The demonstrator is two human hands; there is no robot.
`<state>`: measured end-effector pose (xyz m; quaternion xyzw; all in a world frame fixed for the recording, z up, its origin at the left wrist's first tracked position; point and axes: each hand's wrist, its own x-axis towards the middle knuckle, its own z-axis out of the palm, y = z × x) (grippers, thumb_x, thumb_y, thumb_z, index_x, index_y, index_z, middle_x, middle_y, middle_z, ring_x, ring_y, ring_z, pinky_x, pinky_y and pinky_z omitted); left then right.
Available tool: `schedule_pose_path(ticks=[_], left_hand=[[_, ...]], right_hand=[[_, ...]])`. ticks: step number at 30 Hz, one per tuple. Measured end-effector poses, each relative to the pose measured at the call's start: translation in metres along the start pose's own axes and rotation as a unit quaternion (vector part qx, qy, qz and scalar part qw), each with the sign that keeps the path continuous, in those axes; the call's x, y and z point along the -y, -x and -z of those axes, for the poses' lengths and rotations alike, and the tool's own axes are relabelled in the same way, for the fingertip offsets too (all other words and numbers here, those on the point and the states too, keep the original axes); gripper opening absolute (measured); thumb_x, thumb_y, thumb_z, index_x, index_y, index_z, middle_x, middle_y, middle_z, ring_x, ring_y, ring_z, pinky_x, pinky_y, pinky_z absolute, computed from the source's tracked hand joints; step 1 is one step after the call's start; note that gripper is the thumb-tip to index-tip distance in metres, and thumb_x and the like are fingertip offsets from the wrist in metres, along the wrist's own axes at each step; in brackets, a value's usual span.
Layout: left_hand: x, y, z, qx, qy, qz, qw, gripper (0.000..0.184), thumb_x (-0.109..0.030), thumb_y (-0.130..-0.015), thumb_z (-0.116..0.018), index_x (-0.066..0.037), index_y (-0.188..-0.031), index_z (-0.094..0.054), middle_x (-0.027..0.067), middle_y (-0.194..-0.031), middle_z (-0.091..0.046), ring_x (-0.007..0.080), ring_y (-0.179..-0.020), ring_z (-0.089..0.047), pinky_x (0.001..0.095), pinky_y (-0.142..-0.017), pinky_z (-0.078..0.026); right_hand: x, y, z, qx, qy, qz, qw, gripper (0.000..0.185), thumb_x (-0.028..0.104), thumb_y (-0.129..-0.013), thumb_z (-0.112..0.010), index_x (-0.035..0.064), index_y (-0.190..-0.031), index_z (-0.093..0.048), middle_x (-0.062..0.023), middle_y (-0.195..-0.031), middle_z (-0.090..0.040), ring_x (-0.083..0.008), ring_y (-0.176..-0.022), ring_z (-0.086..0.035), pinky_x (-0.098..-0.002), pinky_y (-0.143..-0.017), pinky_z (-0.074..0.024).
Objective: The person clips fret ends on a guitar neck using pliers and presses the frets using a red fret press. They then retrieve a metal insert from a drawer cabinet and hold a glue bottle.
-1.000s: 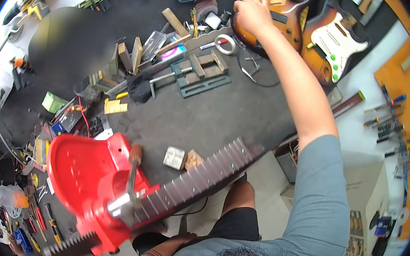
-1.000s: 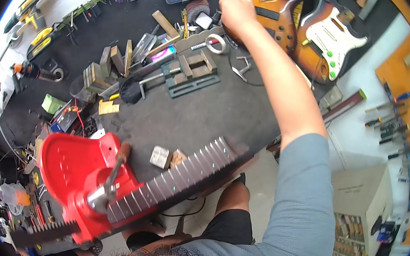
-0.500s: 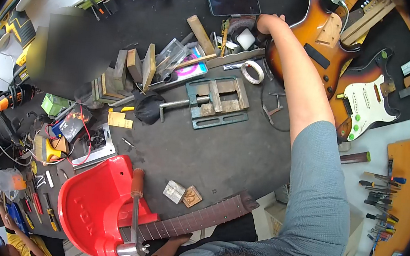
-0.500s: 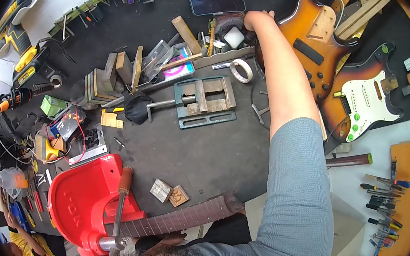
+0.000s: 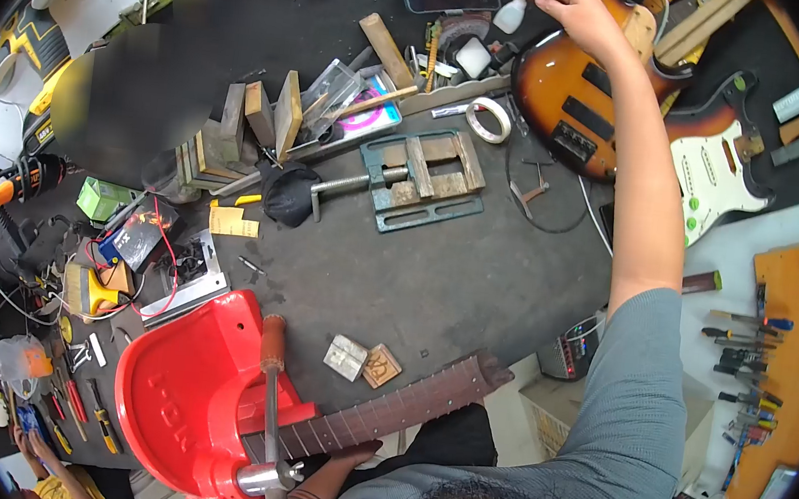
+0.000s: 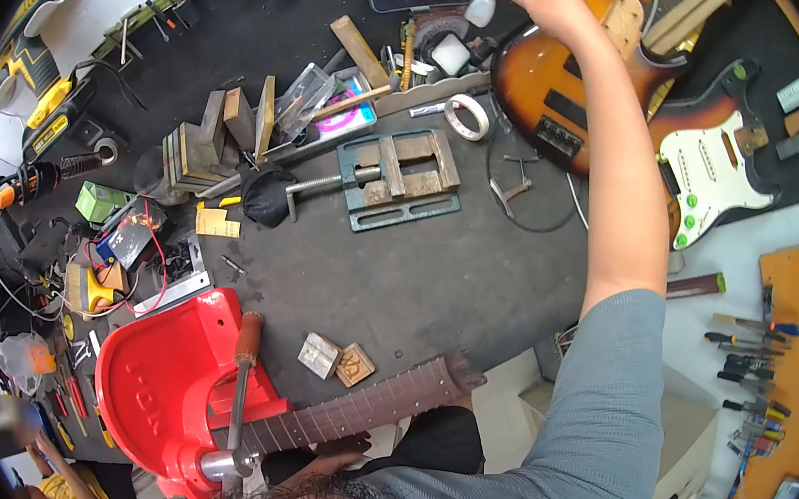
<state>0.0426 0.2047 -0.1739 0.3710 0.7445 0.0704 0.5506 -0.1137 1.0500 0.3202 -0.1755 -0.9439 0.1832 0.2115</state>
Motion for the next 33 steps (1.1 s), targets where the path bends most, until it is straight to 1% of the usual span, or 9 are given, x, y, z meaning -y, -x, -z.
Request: schedule_pose_path(ticks=[6, 10, 12, 15, 20, 21, 23, 27, 33], left_hand=[[0.046, 0.003, 0.035, 0.104, 0.018, -0.08, 0.991, 0.044, -0.033, -0.098, -0.073, -0.009, -0.135, -0.072, 0.0179, -0.154, -0.062, 0.036, -0.142, -0.061, 0.046, -0.117, -0.051], [0.101, -0.019, 0.032, 0.066, -0.039, -0.157, 0.985, 0.046, -0.027, -0.096, -0.076, -0.003, -0.135, -0.072, 0.0212, -0.152, -0.063, 0.0396, -0.137, -0.065, 0.0484, -0.116, -0.053], [0.119, -0.024, 0.027, 0.041, 0.116, -0.037, 0.992, 0.048, -0.029, -0.102, -0.071, -0.001, -0.141, -0.07, 0.0257, -0.146, -0.068, 0.0412, -0.136, -0.065, 0.0492, -0.114, -0.053], [0.137, -0.029, 0.02, -0.031, 0.077, -0.126, 0.988, 0.05, -0.03, -0.104, -0.068, 0.001, -0.143, -0.069, 0.0284, -0.142, -0.071, 0.0412, -0.136, -0.067, 0.0487, -0.113, -0.053], [0.042, 0.085, 0.066, -0.036, 0.055, -0.257, 0.964, 0.044, -0.031, -0.112, -0.067, -0.003, -0.147, -0.067, 0.0147, -0.141, -0.073, 0.0268, -0.13, -0.069, 0.0397, -0.111, -0.054], [0.007, 0.131, 0.081, -0.034, 0.136, -0.313, 0.939, 0.037, -0.024, -0.111, -0.068, -0.002, -0.141, -0.069, 0.0106, -0.133, -0.074, 0.0213, -0.124, -0.069, 0.0363, -0.108, -0.054], [-0.036, 0.207, 0.101, -0.059, 0.289, -0.425, 0.856, 0.032, -0.021, -0.113, -0.068, -0.001, -0.137, -0.07, 0.0078, -0.127, -0.072, 0.0192, -0.122, -0.068, 0.0371, -0.107, -0.055], [-0.057, 0.307, 0.125, -0.131, 0.399, -0.554, 0.719, 0.054, -0.005, -0.112, -0.058, -0.003, -0.164, -0.045, 0.0159, -0.141, -0.07, 0.0223, -0.121, -0.071, 0.0399, -0.108, -0.057], [-0.052, 0.379, 0.107, -0.18, 0.424, -0.568, 0.682, 0.052, -0.008, -0.113, -0.061, 0.0, -0.162, -0.045, 0.0205, -0.13, -0.073, 0.0211, -0.107, -0.075, 0.0367, -0.098, -0.06]], right_hand=[[0.143, 0.101, 0.019, -0.05, -0.185, -0.022, 0.981, 0.028, 0.008, -0.107, -0.072, -0.0023, -0.131, -0.079, -0.0087, -0.121, -0.082, -0.0168, -0.112, -0.074, -0.0316, -0.1, -0.0572], [0.223, 0.179, 0.022, -0.112, -0.197, 0.02, 0.974, 0.023, 0.007, -0.106, -0.074, -0.0034, -0.126, -0.08, -0.0079, -0.116, -0.082, -0.0147, -0.109, -0.075, -0.0295, -0.099, -0.0575], [0.268, 0.223, 0.015, -0.15, -0.205, 0.025, 0.967, 0.017, 0.005, -0.105, -0.076, -0.0036, -0.12, -0.08, -0.0068, -0.111, -0.081, -0.0127, -0.104, -0.075, -0.028, -0.094, -0.0585], [0.328, 0.294, 0.002, -0.161, -0.3, -0.015, 0.94, 0.013, 0.003, -0.105, -0.076, -0.0029, -0.116, -0.079, -0.0058, -0.105, -0.081, -0.0099, -0.1, -0.074, -0.0265, -0.088, -0.0588], [0.419, 0.417, -0.056, -0.118, -0.422, 0.109, 0.892, 0.048, 0.001, -0.108, -0.071, 0.002, -0.152, -0.053, -0.0083, -0.116, -0.079, -0.0141, -0.101, -0.075, -0.0279, -0.092, -0.0614], [0.444, 0.443, -0.07, -0.121, -0.394, 0.111, 0.904, 0.045, 0.0, -0.105, -0.071, -0.0006, -0.148, -0.058, -0.0117, -0.118, -0.078, -0.0184, -0.114, -0.075, -0.0345, -0.102, -0.058], [0.502, 0.485, -0.089, -0.068, -0.431, 0.078, 0.897, 0.054, -0.006, -0.104, -0.071, 0.001, -0.151, -0.047, -0.0121, -0.114, -0.074, -0.0182, -0.113, -0.074, -0.0313, -0.1, -0.0585], [0.571, 0.536, -0.138, -0.043, -0.504, 0.095, 0.857, 0.046, -0.003, -0.104, -0.075, -0.0006, -0.145, -0.055, -0.0088, -0.11, -0.076, -0.0139, -0.109, -0.075, -0.0288, -0.098, -0.0601], [0.625, 0.563, -0.167, -0.023, -0.522, 0.114, 0.845, 0.05, -0.006, -0.103, -0.073, -0.001, -0.148, -0.052, -0.0111, -0.112, -0.075, -0.0166, -0.11, -0.075, -0.0316, -0.1, -0.0602]])
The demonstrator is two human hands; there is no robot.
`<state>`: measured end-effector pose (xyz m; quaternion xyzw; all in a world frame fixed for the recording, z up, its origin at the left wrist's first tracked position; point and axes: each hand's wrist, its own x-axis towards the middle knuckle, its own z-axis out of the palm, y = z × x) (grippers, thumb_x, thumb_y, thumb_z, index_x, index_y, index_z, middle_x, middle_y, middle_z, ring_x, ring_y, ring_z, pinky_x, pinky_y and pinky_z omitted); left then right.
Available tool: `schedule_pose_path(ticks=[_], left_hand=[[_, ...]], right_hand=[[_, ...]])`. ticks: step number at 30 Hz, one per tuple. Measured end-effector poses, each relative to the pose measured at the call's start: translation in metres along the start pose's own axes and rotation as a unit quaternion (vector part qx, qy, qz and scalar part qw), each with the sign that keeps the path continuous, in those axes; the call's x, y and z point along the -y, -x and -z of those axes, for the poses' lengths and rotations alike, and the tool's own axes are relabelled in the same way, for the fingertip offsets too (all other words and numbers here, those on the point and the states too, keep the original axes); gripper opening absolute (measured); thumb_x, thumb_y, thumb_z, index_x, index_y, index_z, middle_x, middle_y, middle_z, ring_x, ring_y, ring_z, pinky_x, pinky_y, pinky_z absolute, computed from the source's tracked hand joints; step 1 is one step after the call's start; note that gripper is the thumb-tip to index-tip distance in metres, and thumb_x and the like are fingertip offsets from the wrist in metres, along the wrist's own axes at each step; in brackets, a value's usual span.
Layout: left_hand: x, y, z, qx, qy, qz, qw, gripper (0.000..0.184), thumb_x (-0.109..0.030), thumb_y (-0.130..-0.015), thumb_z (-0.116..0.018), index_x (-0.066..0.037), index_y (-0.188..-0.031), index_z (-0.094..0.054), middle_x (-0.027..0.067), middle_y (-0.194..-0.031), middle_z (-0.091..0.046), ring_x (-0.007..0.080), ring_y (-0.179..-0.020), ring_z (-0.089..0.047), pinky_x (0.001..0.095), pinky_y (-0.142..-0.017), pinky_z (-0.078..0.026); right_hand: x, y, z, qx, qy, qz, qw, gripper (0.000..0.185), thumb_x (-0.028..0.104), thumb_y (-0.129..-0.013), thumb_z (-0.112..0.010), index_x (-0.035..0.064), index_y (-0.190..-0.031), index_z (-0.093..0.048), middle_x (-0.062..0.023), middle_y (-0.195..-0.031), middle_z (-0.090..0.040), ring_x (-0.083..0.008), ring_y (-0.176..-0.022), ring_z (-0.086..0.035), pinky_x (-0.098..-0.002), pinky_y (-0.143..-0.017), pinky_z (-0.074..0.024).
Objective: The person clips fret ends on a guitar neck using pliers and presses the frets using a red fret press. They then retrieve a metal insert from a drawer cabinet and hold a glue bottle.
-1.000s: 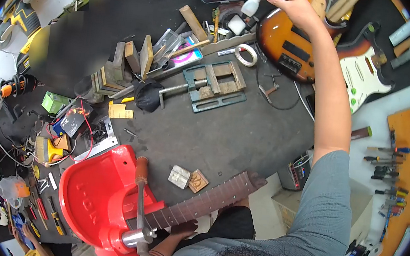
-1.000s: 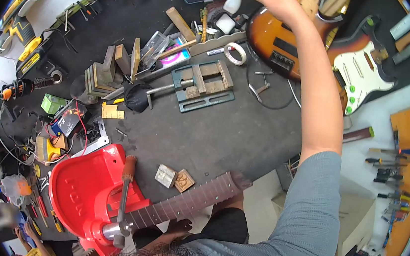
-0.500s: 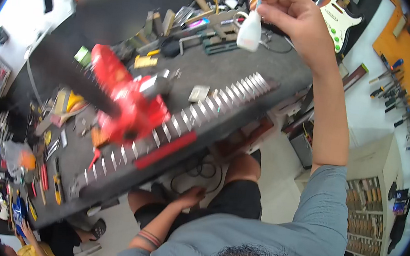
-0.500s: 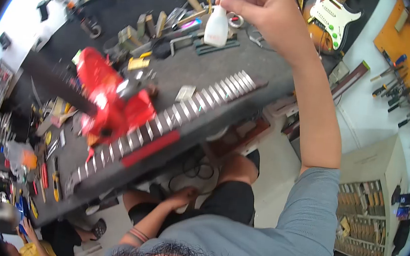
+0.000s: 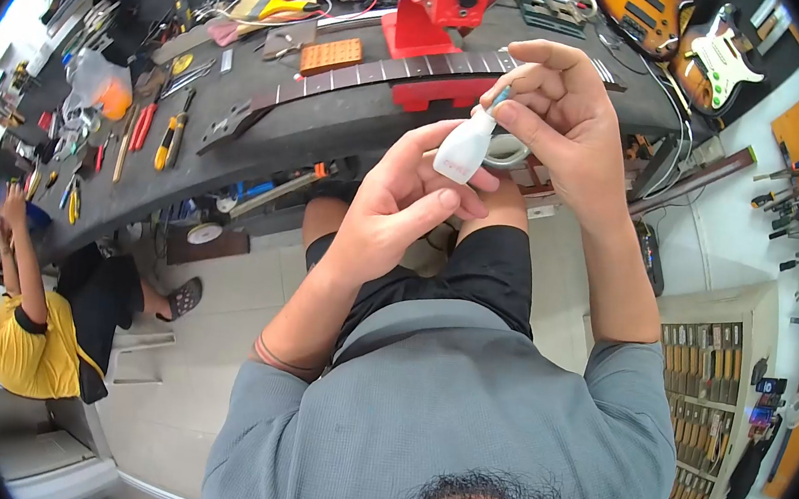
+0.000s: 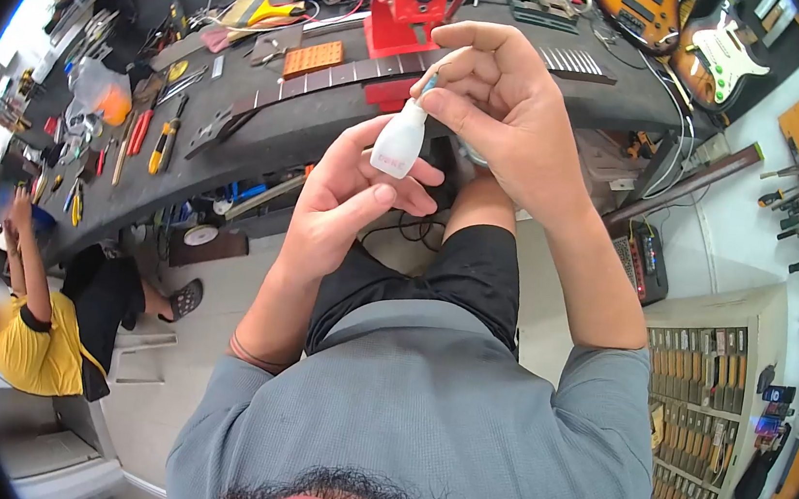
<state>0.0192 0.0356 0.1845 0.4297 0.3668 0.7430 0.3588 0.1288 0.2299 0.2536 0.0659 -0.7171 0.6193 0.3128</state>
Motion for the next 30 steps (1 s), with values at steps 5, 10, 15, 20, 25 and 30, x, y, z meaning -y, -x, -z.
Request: schedule_pose_path(ticks=[5, 10, 15, 20, 25, 30], left_hand=[[0.0, 0.023, 0.0, -0.11, -0.064, -0.029, 0.991, 0.041, -0.018, -0.113, -0.068, 0.003, -0.147, -0.057, 0.0171, -0.111, -0.076, 0.0183, -0.091, -0.074, 0.0329, -0.086, -0.061], [-0.002, 0.048, 0.005, -0.191, -0.115, -0.06, 0.973, 0.033, -0.012, -0.111, -0.071, 0.004, -0.138, -0.063, 0.0109, -0.103, -0.076, 0.0138, -0.087, -0.072, 0.029, -0.078, -0.059], [0.0, 0.069, 0.02, -0.237, -0.154, -0.055, 0.958, 0.03, -0.01, -0.11, -0.072, 0.004, -0.135, -0.064, 0.0082, -0.1, -0.075, 0.0124, -0.085, -0.07, 0.0275, -0.077, -0.057], [-0.004, 0.085, 0.043, -0.278, -0.192, -0.033, 0.941, 0.026, -0.011, -0.108, -0.074, 0.003, -0.128, -0.067, 0.0094, -0.102, -0.075, 0.0111, -0.084, -0.069, 0.0265, -0.074, -0.057], [-0.006, 0.097, 0.072, -0.312, -0.191, -0.024, 0.93, 0.024, -0.011, -0.108, -0.074, 0.003, -0.125, -0.067, 0.0096, -0.103, -0.076, 0.0109, -0.085, -0.07, 0.0267, -0.073, -0.058], [-0.009, 0.1, 0.081, -0.294, -0.169, 0.028, 0.94, 0.024, -0.008, -0.107, -0.075, 0.002, -0.127, -0.067, 0.0034, -0.113, -0.074, 0.0069, -0.102, -0.066, 0.0254, -0.09, -0.053]], right_hand=[[-0.006, 0.01, -0.024, 0.03, -0.046, -0.02, 0.998, 0.053, -0.007, -0.103, -0.072, -0.0008, -0.15, -0.049, -0.0125, -0.114, -0.076, -0.0179, -0.112, -0.075, -0.0329, -0.101, -0.0599], [-0.022, 0.015, -0.038, 0.047, -0.078, -0.059, 0.994, 0.033, -0.005, -0.106, -0.071, -0.0033, -0.137, -0.061, -0.016, -0.118, -0.078, -0.021, -0.118, -0.077, -0.0334, -0.102, -0.0612], [-0.043, 0.013, -0.045, 0.068, 0.104, 0.0, 0.992, 0.011, -0.002, -0.102, -0.076, -0.0029, -0.113, -0.075, -0.0093, -0.104, -0.083, -0.0143, -0.097, -0.079, -0.0297, -0.085, -0.0635], [-0.058, 0.005, -0.051, 0.085, 0.251, 0.065, 0.962, 0.014, -0.008, -0.095, -0.076, -0.0011, -0.107, -0.076, -0.0109, -0.099, -0.081, -0.0175, -0.088, -0.079, -0.0297, -0.076, -0.0608], [-0.087, -0.01, -0.051, 0.085, 0.288, 0.119, 0.946, 0.024, -0.005, -0.089, -0.08, 0.0042, -0.11, -0.074, -0.0078, -0.095, -0.079, -0.0232, -0.083, -0.078, -0.0362, -0.074, -0.0601], [-0.096, -0.022, -0.081, 0.182, 0.289, 0.187, 0.921, 0.023, 0.0, -0.085, -0.085, 0.0073, -0.103, -0.074, -0.0057, -0.096, -0.078, -0.0249, -0.086, -0.076, -0.0383, -0.084, -0.0585]])
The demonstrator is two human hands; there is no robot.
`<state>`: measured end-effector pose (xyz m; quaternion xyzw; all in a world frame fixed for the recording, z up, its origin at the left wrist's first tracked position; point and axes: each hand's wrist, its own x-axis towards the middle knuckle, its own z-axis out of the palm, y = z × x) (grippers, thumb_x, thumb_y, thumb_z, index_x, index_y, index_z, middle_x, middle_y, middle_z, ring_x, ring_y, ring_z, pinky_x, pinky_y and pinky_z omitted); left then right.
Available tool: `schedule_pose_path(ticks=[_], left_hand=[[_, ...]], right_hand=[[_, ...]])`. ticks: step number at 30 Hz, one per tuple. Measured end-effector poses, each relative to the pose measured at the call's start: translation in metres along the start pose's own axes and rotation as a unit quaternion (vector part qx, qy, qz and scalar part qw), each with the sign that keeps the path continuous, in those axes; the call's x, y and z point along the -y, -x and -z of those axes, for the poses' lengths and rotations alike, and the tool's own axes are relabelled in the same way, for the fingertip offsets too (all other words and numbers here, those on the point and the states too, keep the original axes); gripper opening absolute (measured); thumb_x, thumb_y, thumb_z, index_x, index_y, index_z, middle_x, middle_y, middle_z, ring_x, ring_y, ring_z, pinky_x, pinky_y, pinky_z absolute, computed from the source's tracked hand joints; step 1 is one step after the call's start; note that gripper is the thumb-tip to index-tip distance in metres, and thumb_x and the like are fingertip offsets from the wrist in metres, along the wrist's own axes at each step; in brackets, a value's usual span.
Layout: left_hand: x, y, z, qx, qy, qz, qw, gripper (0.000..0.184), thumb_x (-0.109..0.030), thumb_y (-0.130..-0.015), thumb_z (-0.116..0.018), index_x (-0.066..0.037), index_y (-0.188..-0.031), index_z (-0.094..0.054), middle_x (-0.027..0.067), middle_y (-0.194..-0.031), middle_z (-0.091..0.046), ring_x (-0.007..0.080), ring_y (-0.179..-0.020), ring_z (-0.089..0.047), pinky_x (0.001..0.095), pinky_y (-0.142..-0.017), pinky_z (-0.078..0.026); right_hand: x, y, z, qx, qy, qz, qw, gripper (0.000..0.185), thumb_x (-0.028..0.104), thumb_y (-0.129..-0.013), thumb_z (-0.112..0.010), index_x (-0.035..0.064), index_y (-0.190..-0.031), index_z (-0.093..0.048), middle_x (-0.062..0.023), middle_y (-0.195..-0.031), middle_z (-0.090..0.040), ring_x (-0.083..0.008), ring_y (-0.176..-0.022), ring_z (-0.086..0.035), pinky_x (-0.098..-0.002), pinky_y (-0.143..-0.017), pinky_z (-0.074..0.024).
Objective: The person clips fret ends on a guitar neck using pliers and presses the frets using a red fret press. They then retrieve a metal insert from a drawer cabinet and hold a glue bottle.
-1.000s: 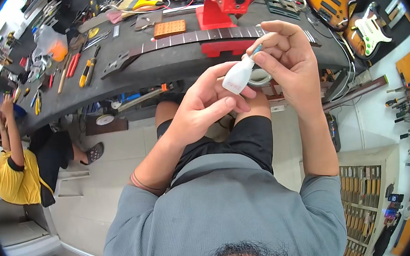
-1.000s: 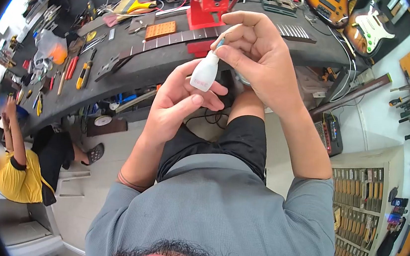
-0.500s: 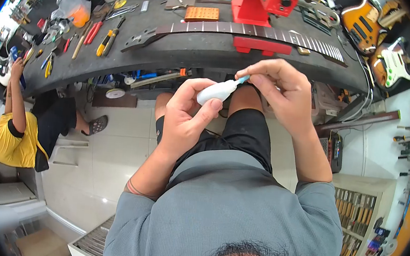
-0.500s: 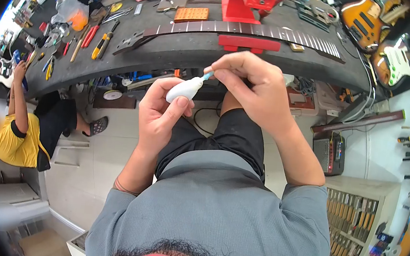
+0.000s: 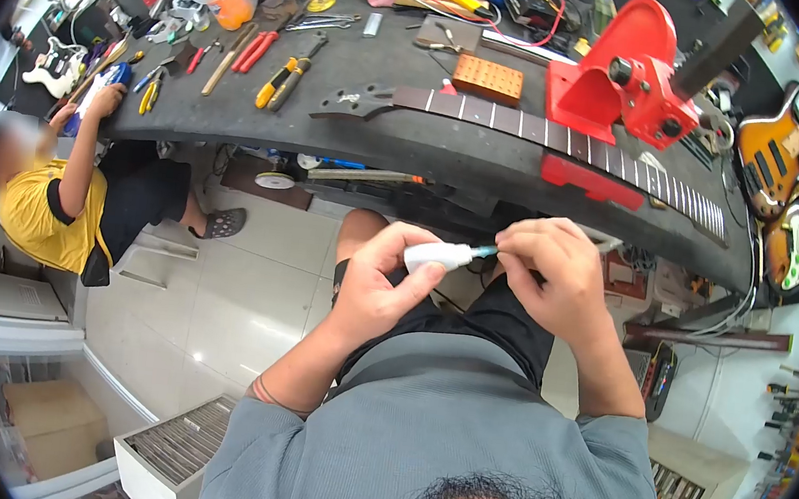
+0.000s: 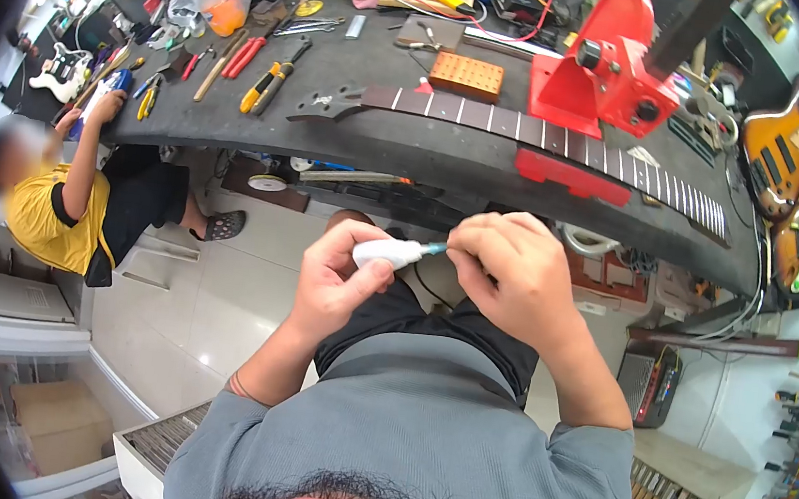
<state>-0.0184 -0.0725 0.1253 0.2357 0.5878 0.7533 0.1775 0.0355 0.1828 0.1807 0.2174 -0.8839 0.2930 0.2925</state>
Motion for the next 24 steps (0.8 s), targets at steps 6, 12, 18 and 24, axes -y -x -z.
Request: schedule_pose_path(ticks=[6, 12, 18, 24], left_hand=[[0.006, -0.003, 0.006, 0.007, 0.068, 0.056, 0.996, 0.024, -0.012, -0.11, -0.07, 0.001, -0.129, -0.065, 0.0102, -0.108, -0.077, 0.0126, -0.088, -0.073, 0.0277, -0.074, -0.061], [0.035, -0.013, -0.008, 0.083, 0.125, 0.11, 0.983, 0.024, -0.013, -0.111, -0.069, 0.0, -0.13, -0.063, 0.0086, -0.109, -0.076, 0.0129, -0.091, -0.074, 0.028, -0.077, -0.062], [0.045, -0.031, -0.051, 0.253, 0.072, 0.206, 0.943, 0.036, -0.023, -0.115, -0.066, -0.004, -0.145, -0.063, 0.0003, -0.099, -0.069, 0.0082, -0.084, -0.07, 0.0267, -0.07, -0.058], [0.045, -0.045, -0.062, 0.293, 0.007, 0.215, 0.931, 0.031, -0.027, -0.116, -0.065, -0.005, -0.138, -0.068, -0.0026, -0.086, -0.067, 0.0051, -0.075, -0.064, 0.0247, -0.064, -0.052]], right_hand=[[-0.009, -0.003, -0.01, 0.032, -0.024, 0.021, 0.999, 0.023, 0.001, -0.085, -0.086, 0.0064, -0.104, -0.073, -0.0061, -0.101, -0.079, -0.0249, -0.089, -0.076, -0.0402, -0.085, -0.0572], [-0.019, 0.027, 0.002, 0.019, 0.0, -0.032, 0.999, 0.023, -0.001, -0.088, -0.084, 0.0049, -0.107, -0.072, -0.0076, -0.099, -0.078, -0.027, -0.088, -0.075, -0.0413, -0.084, -0.0564], [-0.021, 0.065, 0.03, 0.048, 0.038, -0.078, 0.995, 0.015, -0.001, -0.09, -0.081, 0.0054, -0.099, -0.071, -0.0072, -0.095, -0.076, -0.0296, -0.087, -0.073, -0.0429, -0.086, -0.0549], [-0.029, 0.095, 0.07, -0.013, 0.081, -0.172, 0.982, 0.017, -0.003, -0.088, -0.079, 0.0054, -0.1, -0.072, -0.0081, -0.095, -0.076, -0.0283, -0.087, -0.074, -0.0427, -0.089, -0.0531]])
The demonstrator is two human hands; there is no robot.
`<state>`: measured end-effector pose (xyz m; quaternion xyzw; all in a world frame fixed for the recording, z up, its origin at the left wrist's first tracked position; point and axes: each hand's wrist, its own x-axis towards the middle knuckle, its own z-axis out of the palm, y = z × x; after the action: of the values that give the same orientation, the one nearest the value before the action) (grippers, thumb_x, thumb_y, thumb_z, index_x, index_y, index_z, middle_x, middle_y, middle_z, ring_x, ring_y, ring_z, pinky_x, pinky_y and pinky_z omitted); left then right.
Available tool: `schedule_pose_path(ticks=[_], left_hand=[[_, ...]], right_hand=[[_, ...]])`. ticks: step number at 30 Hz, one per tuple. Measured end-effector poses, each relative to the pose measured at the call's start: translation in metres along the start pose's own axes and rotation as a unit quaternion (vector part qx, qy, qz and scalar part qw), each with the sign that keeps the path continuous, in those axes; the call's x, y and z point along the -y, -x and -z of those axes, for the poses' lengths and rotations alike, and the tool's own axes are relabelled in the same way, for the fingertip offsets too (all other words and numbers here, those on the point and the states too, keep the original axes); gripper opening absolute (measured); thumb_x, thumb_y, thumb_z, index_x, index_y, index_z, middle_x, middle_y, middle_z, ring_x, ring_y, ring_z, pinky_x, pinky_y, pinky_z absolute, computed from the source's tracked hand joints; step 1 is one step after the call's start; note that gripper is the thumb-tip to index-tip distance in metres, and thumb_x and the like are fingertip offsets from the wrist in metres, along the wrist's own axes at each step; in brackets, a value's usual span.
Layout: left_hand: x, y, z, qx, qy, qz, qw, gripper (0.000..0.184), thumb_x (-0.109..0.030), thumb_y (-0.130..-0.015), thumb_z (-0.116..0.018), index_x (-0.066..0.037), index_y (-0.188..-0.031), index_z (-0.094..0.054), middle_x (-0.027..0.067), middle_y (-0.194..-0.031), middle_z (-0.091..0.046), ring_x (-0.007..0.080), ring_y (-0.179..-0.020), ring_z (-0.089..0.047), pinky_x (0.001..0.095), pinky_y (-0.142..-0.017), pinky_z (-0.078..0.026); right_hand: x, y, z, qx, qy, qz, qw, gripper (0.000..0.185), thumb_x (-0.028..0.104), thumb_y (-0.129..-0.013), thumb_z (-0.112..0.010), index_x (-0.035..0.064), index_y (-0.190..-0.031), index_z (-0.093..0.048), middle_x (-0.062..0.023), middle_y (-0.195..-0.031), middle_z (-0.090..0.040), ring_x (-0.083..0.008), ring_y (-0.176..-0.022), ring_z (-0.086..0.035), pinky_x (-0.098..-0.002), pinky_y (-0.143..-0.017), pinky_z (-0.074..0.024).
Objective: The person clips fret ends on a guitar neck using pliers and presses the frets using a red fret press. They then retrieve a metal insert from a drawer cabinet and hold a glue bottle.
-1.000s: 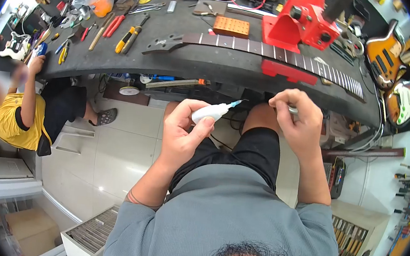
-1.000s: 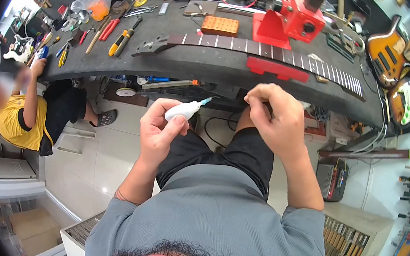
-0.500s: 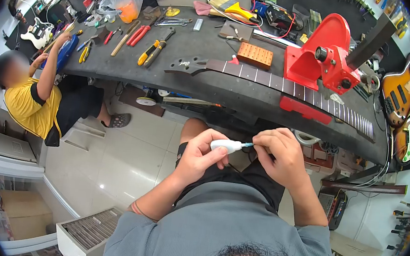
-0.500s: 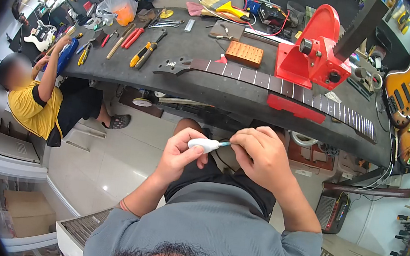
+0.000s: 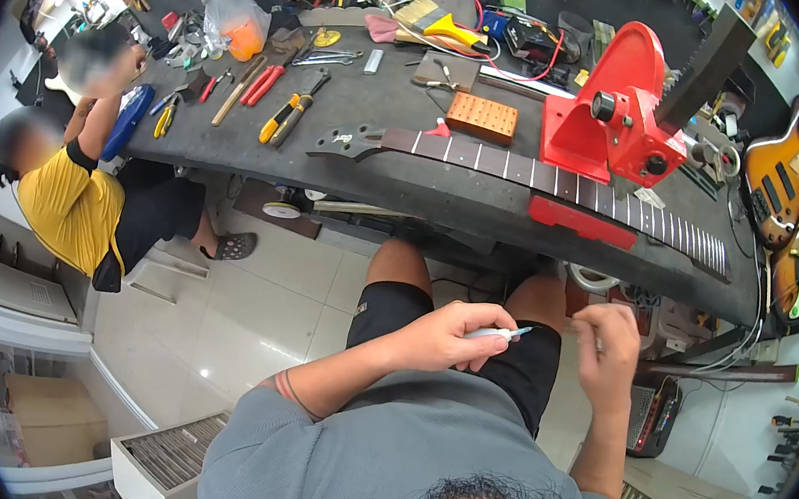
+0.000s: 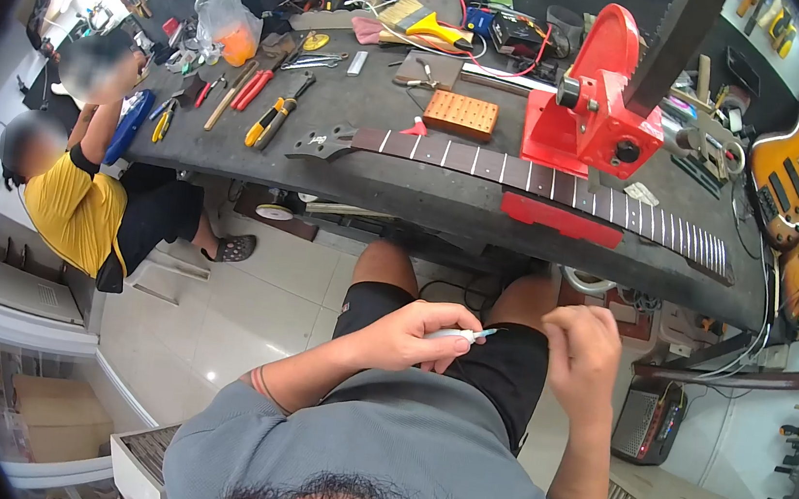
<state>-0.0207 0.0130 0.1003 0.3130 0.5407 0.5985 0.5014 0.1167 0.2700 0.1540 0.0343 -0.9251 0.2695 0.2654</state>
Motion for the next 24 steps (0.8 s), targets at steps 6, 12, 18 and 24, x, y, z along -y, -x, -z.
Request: schedule_pose_path(ticks=[6, 12, 18, 24], left_hand=[[0.007, 0.003, -0.003, -0.051, -0.057, -0.051, 0.996, 0.031, -0.026, -0.115, -0.067, -0.003, -0.136, -0.068, 0.0002, -0.091, -0.069, 0.007, -0.077, -0.066, 0.0267, -0.069, -0.054], [0.01, 0.016, -0.004, -0.104, -0.208, -0.135, 0.963, 0.031, -0.023, -0.111, -0.069, -0.002, -0.134, -0.068, 0.0099, -0.104, -0.074, 0.0196, -0.093, -0.072, 0.0356, -0.085, -0.058], [0.013, 0.018, -0.001, -0.172, -0.297, -0.19, 0.92, 0.027, -0.016, -0.103, -0.072, -0.002, -0.126, -0.067, 0.0136, -0.109, -0.07, 0.0324, -0.101, -0.071, 0.0411, -0.086, -0.057], [0.012, 0.009, -0.007, -0.152, -0.302, -0.239, 0.91, 0.025, -0.013, -0.101, -0.073, -0.003, -0.123, -0.066, 0.0137, -0.105, -0.065, 0.036, -0.097, -0.068, 0.0443, -0.083, -0.055]], right_hand=[[0.015, -0.004, -0.019, 0.019, -0.048, 0.006, 0.999, 0.025, -0.004, -0.085, -0.082, 0.0067, -0.106, -0.072, -0.0073, -0.099, -0.077, -0.0257, -0.091, -0.075, -0.0429, -0.092, -0.0525], [0.009, -0.014, -0.048, 0.089, -0.11, 0.065, 0.988, 0.019, 0.0, -0.085, -0.083, 0.005, -0.097, -0.069, -0.0065, -0.092, -0.074, -0.0283, -0.085, -0.071, -0.0433, -0.09, -0.0518], [0.002, -0.012, -0.046, 0.083, -0.134, -0.077, 0.984, 0.014, -0.002, -0.09, -0.077, 0.0033, -0.096, -0.066, -0.0097, -0.092, -0.071, -0.0307, -0.093, -0.069, -0.044, -0.089, -0.0509], [0.018, -0.005, -0.047, 0.091, -0.167, -0.037, 0.981, 0.018, -0.001, -0.088, -0.08, 0.004, -0.103, -0.071, -0.0103, -0.101, -0.074, -0.0323, -0.099, -0.07, -0.0442, -0.095, -0.0513]])
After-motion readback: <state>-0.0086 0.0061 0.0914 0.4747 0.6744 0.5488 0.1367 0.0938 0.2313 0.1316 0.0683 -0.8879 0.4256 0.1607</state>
